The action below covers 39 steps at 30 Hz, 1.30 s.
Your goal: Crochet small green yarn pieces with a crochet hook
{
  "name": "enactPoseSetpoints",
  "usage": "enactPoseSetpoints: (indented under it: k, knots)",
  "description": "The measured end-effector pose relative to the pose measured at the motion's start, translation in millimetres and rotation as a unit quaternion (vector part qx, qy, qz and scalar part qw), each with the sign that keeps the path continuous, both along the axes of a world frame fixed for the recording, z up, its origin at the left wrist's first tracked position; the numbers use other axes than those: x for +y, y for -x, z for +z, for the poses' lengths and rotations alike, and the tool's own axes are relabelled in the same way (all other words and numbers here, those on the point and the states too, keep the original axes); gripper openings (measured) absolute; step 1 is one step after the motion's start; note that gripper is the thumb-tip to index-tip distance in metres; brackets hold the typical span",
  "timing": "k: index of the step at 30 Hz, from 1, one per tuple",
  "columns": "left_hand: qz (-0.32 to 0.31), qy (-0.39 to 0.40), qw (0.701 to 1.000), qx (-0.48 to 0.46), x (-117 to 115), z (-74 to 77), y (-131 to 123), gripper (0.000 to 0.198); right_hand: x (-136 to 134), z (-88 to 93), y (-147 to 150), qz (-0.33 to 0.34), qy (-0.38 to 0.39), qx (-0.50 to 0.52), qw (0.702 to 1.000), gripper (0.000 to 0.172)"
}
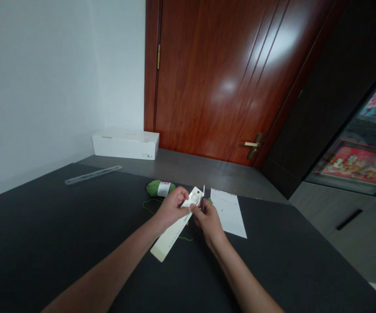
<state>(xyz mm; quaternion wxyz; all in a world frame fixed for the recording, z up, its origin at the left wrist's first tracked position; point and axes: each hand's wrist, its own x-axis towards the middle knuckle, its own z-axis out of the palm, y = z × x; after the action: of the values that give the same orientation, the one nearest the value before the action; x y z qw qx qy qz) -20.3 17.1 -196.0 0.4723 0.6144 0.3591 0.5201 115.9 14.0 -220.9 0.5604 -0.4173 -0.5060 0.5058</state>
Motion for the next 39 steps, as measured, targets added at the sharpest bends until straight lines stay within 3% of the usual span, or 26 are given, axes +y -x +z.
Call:
enactPoseSetpoints:
  k: [4, 12, 29, 39]
  knots:
    - [-0.026, 0.035, 0.999, -0.024, -2.0, 0.7, -1.1, 0.032, -0.1, 1.7, -0.1, -0.01, -0.007, 0.013, 1.0, 0.042]
    - [-0.006, 0.048, 0.999, -0.019, -4.6, 5.4, -3.2, 0.024, -0.2, 1.7, 2.0, 0.058, 0.003, 0.073, 0.996, 0.038]
    - [0.024, 0.011, 0.999, 0.026, 4.4, -7.8, -0.7, 0.023, 4.1, -4.2, 3.7, 0.04, 0.028, 0.08, 0.996, 0.034]
    - [0.019, 0.024, 1.0, 0.002, 1.9, -9.8, -2.4, 0.025, 1.0, -3.1, 1.5, 0.032, 0.043, 0.08, 0.995, 0.035]
